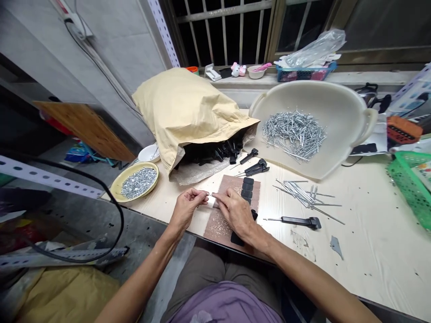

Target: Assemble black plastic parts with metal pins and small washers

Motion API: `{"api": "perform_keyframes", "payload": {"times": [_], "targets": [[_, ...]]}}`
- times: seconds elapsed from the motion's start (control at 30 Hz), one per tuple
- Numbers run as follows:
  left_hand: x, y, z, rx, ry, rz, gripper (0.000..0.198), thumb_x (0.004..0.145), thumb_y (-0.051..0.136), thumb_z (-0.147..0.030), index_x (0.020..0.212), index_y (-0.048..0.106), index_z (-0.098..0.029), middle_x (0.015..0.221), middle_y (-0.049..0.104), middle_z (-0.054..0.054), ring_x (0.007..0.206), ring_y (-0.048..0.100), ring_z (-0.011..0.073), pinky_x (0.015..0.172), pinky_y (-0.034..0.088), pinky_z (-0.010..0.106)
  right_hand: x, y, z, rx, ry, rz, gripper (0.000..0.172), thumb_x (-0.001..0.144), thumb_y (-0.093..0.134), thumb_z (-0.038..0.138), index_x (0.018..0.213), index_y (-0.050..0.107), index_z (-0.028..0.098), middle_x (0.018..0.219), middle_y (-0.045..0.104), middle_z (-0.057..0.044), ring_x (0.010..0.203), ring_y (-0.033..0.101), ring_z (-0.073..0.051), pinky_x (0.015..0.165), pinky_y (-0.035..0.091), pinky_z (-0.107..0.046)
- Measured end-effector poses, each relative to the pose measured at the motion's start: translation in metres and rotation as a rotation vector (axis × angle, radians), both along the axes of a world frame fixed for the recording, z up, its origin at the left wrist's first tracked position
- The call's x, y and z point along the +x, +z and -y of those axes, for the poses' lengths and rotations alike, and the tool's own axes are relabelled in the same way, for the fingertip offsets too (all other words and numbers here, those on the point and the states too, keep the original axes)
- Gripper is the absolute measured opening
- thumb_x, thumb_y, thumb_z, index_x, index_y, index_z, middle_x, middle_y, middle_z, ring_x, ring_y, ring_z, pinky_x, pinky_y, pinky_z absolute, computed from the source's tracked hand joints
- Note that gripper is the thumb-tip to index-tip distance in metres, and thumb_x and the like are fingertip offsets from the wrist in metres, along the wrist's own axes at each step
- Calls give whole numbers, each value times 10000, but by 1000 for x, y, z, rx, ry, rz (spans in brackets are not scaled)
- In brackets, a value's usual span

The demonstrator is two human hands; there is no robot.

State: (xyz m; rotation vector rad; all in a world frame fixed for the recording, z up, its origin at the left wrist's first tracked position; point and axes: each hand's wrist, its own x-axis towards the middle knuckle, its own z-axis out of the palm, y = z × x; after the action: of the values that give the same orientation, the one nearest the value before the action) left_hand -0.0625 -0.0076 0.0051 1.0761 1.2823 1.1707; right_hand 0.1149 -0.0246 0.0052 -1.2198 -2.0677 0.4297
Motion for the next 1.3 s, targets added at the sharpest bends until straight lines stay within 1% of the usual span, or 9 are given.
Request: {"api": "perform_keyframes", "payload": {"times": [0.1, 0.2, 0.43, 0.57, 0.67, 0.8, 1.07, 1.2, 1.3], "targets": [[12, 5, 4, -12, 8, 118, 210, 712, 695, -305, 761, 609, -119, 733, 646, 23, 641, 608, 107, 674, 510, 270, 3, 0, 3, 1, -27, 1, 295, 936, 433, 259, 1150, 636, 259, 745, 481, -21, 661, 508, -141, 586, 443, -253], [17, 6, 6, -4, 7, 88, 201, 710, 700, -288, 756, 607, -116, 669, 637, 10, 619, 607, 102, 659, 498, 249, 9, 0, 6, 8, -30, 6, 300, 939, 426, 262, 1158, 631, 256, 763, 493, -27, 666, 516, -138, 599, 448, -250], [27, 5, 7, -7, 16, 72, 211, 699, 711, -299, 743, 607, -121, 651, 635, 3, 612, 608, 105, 653, 489, 245, 17, 1, 12, 18, -68, 103, 295, 941, 423, 277, 1145, 635, 262, 794, 505, -31, 682, 522, -134, 600, 444, -234], [26, 6, 8, -8, -55, 114, 226, 700, 722, -311, 769, 629, -117, 708, 659, 19, 662, 623, 110, 699, 495, 247, 19, 5, 14, 25, -101, 140, 295, 946, 414, 289, 1139, 637, 268, 791, 503, -29, 675, 523, -128, 576, 432, -220], [24, 5, 6, -6, -116, 132, 227, 700, 730, -308, 786, 643, -117, 706, 664, 21, 665, 623, 108, 702, 498, 239, 20, 7, 15, 0, -120, 123, 284, 947, 406, 272, 1117, 632, 246, 814, 523, -32, 696, 543, -130, 602, 444, -226], [22, 2, 5, -16, -146, 168, 225, 703, 735, -297, 815, 659, -118, 715, 666, 16, 661, 626, 99, 702, 504, 226, 21, 8, 19, -51, -154, 78, 221, 938, 423, 253, 1036, 617, 209, 887, 572, -40, 788, 585, -146, 690, 467, -246], [26, -4, 3, -40, -168, 217, 219, 677, 757, -283, 780, 649, -124, 707, 650, -5, 605, 648, 101, 630, 510, 210, 26, 6, 24, -81, -156, 82, 209, 940, 424, 271, 1014, 614, 223, 893, 592, -34, 800, 602, -147, 709, 469, -250], [30, -9, 2, -88, -182, 260, 262, 682, 753, -288, 882, 671, -138, 707, 671, 3, 608, 651, 101, 625, 511, 205, 28, 1, 23, -81, -171, 72, 195, 933, 436, 266, 1014, 609, 228, 894, 604, -31, 797, 607, -147, 702, 469, -251], [31, -11, 3, -95, -204, 215, 295, 707, 731, -310, 950, 691, -147, 719, 690, 17, 639, 655, 110, 659, 521, 217, 29, -2, 24, -85, -207, 72, 177, 928, 448, 273, 1003, 600, 219, 914, 621, -33, 811, 610, -151, 696, 466, -254]]}}
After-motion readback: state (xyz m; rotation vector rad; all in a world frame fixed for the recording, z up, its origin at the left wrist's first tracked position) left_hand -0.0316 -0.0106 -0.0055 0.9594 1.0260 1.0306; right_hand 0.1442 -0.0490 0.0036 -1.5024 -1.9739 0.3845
